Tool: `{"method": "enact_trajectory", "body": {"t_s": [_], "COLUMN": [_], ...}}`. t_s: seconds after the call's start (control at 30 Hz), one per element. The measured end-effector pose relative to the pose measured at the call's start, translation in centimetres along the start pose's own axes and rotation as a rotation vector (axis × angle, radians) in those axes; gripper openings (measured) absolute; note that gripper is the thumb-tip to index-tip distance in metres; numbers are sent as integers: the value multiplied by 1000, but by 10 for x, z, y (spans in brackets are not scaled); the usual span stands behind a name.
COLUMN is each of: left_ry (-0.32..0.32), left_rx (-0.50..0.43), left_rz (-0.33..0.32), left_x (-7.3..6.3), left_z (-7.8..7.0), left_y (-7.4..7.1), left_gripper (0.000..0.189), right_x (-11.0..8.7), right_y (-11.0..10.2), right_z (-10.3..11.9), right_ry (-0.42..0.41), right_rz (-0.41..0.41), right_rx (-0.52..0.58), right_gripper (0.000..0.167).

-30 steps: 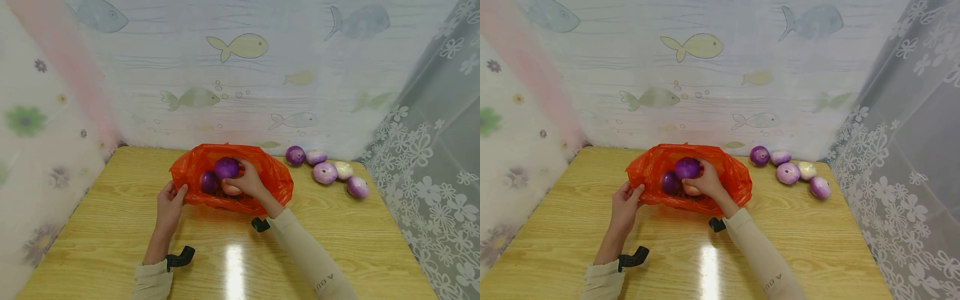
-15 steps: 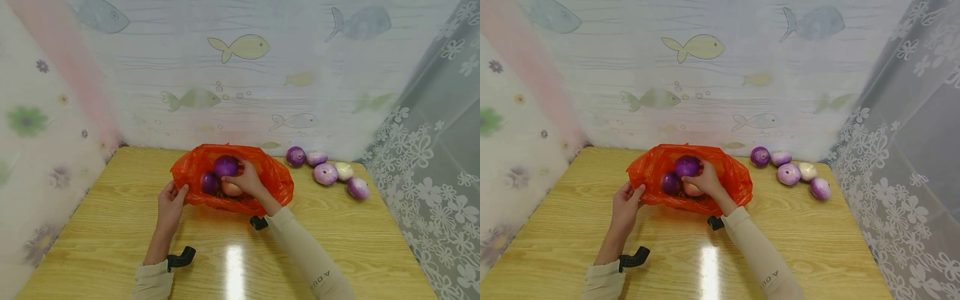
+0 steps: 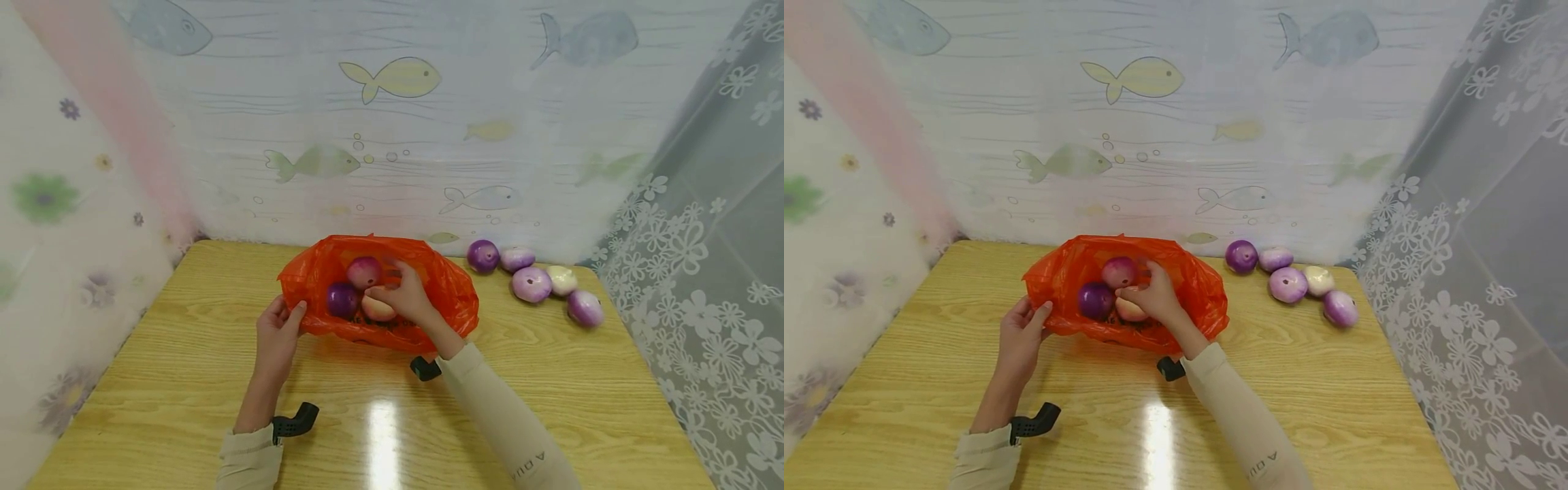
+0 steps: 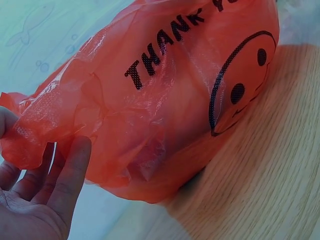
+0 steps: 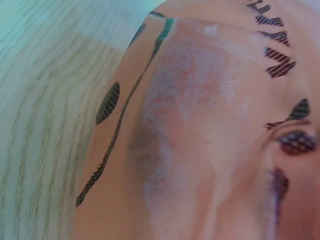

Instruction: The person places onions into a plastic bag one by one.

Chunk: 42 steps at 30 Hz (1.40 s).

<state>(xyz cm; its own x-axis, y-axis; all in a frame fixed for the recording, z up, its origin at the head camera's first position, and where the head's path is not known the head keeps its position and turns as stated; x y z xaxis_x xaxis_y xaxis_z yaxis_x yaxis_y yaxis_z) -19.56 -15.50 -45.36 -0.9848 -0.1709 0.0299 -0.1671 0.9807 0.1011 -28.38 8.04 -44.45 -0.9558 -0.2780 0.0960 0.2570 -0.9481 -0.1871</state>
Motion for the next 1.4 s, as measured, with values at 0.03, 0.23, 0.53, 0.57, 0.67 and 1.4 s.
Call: {"method": "enact_trajectory", "body": {"t_s": [0.03,0.23,0.53,0.57,0.67,1.4], "left_ry": [2,-7,-16,-15,-13,20], "left_rx": [2,11,19,20,20,-28], "left_rz": [1,5,2,4,7,1], "left_x": [0,-1,-2,-2,-2,2], "left_z": [0,-2,-3,-3,-3,-2], "left_y": [0,-1,0,0,1,0], "left_gripper": [38,41,41,41,42,38], "right_x": [-2,-13,-28,-30,-37,-76], "right_y": [-1,-5,-12,-13,-16,-91], "right_z": [1,11,29,30,36,47], "right_ry": [-3,-35,-78,-86,-116,-280], "right_rz": [0,-3,35,36,34,-209], "right_rx": [-2,-8,24,23,11,97], "right_gripper": [76,69,59,58,54,41]}}
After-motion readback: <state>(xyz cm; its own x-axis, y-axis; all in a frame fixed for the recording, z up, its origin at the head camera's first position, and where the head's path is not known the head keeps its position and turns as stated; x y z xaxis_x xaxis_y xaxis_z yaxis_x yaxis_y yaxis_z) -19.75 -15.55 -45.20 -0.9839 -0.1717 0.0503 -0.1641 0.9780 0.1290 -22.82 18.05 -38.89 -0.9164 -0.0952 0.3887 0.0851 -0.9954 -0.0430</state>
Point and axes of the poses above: each hand's wrist, its own x-axis towards the middle knuckle, its own y-axis out of the palm, z = x × y, the point moved 3 cm from there along x, towards the middle knuckle, and after that the axes turned 2 degrees about x, right-handed, at the moved point
